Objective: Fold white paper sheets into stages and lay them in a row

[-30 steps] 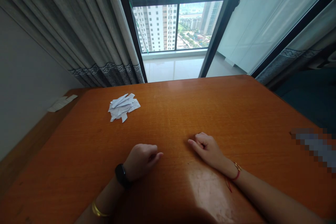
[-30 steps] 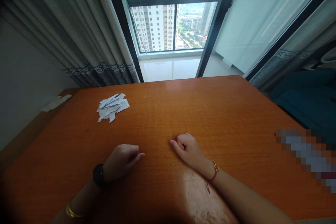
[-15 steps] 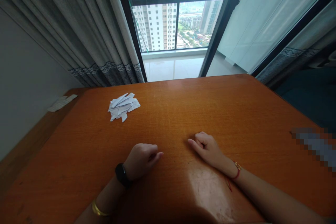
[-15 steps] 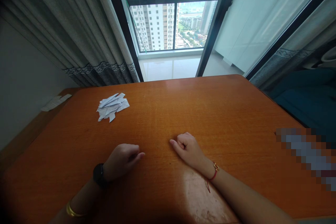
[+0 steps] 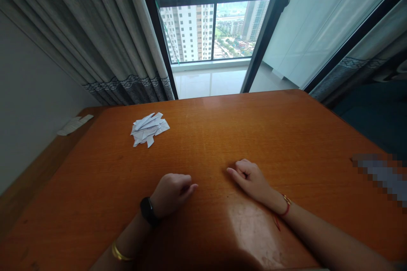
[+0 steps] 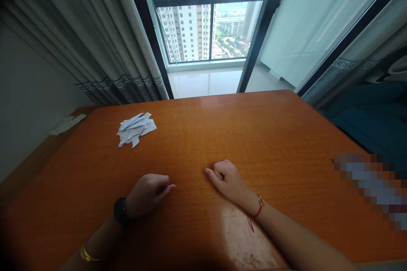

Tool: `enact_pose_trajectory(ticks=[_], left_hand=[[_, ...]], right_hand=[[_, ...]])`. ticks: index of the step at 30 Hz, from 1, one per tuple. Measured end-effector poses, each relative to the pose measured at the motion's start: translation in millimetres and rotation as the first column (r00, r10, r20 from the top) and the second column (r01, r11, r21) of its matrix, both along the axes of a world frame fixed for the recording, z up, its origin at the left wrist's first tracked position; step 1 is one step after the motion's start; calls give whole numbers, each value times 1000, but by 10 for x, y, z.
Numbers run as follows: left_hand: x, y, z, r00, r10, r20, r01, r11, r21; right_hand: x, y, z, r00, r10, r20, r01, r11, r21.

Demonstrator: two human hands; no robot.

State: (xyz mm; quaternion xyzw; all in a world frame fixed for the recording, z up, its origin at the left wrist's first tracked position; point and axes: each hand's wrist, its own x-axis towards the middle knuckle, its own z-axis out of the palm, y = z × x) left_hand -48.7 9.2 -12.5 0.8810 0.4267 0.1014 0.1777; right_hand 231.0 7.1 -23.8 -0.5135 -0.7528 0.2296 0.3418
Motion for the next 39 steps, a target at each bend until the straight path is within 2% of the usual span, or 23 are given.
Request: enact_pose_trajectory(ticks=[39], left_hand=[[5,-10,10,1000,-9,-15,9,1000,2]], right_hand=[[4,-2,0,1000,11,11,-11,1000,-13]])
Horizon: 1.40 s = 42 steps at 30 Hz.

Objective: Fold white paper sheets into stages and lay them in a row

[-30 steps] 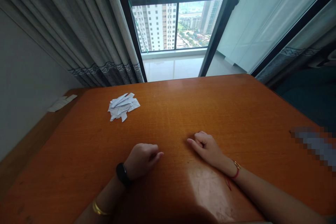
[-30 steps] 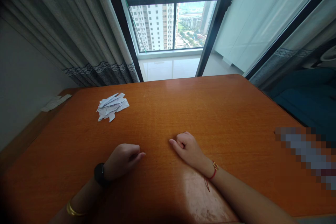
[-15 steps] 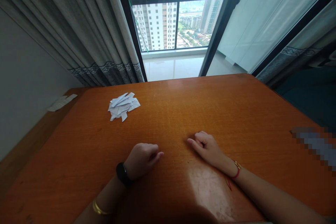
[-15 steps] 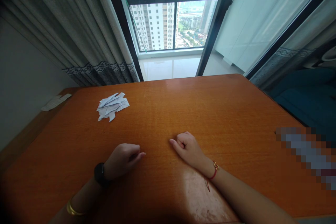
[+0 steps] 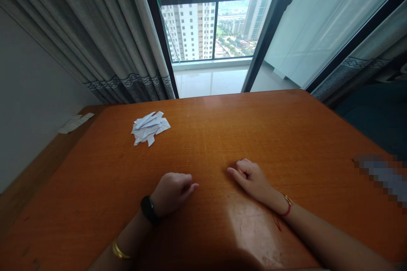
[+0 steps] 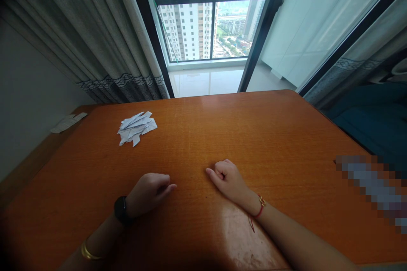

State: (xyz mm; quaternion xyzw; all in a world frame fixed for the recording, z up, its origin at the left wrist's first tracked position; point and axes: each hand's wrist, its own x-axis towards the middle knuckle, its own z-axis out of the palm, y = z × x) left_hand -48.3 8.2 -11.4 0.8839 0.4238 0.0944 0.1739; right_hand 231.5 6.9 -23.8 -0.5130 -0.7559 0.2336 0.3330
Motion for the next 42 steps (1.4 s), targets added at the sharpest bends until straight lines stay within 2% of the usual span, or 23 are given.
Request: enact_pose_trajectory(ticks=[31,42], left_hand=[[7,12,11,1000,-1,1,1,1000,29],[6,10,19,1000,1,-28,-1,1000,3]], right_hand=[[-3,3,-8,1000,9,7,-10,1000,14],[-4,1,-17,1000,11,7,-11,1000,19]])
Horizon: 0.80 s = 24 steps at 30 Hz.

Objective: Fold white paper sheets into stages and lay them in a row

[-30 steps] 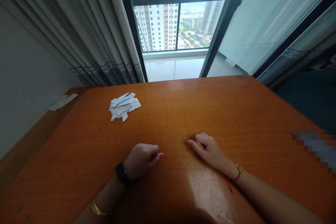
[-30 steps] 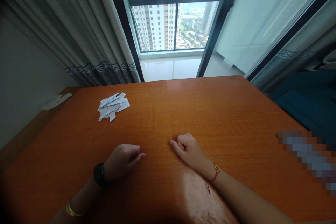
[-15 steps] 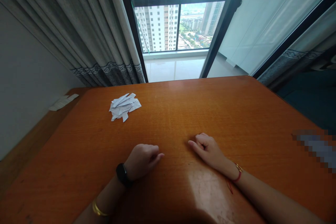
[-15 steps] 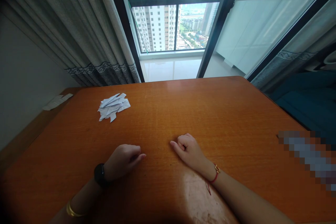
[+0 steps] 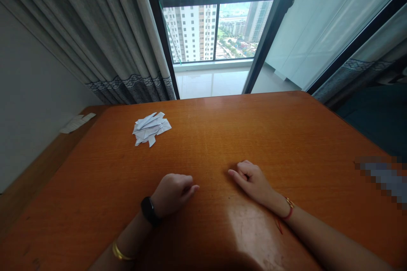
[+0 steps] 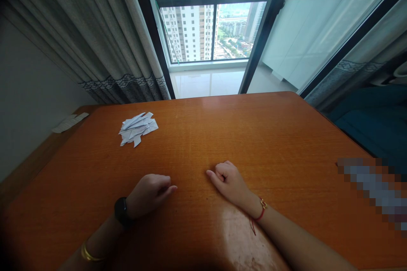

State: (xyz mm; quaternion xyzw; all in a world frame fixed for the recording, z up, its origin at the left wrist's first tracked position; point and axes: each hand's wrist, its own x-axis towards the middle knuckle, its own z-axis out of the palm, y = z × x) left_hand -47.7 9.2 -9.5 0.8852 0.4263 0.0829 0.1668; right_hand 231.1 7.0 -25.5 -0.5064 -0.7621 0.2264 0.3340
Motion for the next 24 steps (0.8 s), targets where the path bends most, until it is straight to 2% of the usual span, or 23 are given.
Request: enact_pose_trajectory(ticks=[24], left_hand=[[-1,0,-1,1000,6,-3,-6,1000,-15]], right_hand=[[6,-2,-2,1000,0,1,0,1000,-24]])
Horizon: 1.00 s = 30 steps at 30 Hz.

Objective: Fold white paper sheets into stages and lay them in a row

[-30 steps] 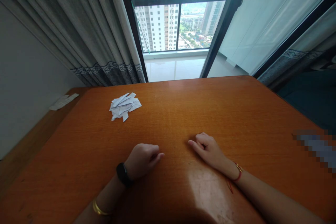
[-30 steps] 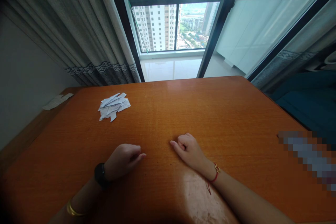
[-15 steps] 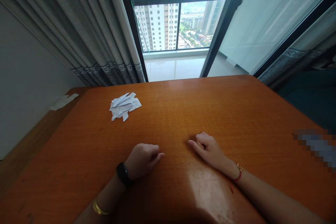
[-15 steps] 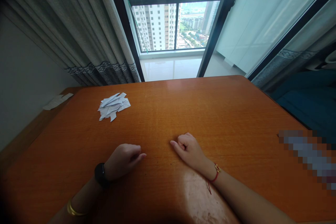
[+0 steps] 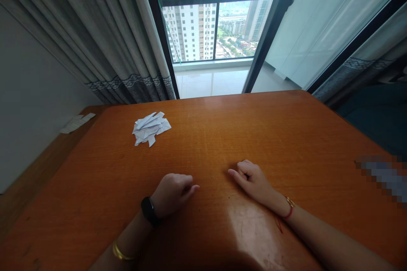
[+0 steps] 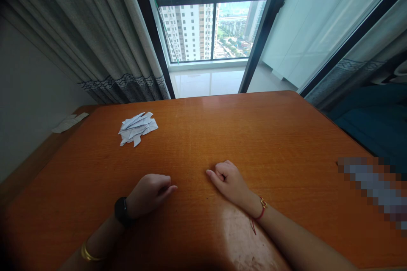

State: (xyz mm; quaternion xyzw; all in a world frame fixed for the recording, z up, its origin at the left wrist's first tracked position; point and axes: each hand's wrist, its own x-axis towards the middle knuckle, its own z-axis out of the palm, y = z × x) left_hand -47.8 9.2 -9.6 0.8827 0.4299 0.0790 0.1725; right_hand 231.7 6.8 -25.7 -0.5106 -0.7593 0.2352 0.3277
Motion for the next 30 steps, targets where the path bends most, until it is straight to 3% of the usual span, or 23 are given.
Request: enact_pose_trajectory(ticks=[30], left_hand=[[5,1,6,1000,-9,-6,9,1000,-3]], right_hand=[[-1,2,12,1000,7,0,-7,1000,-2]])
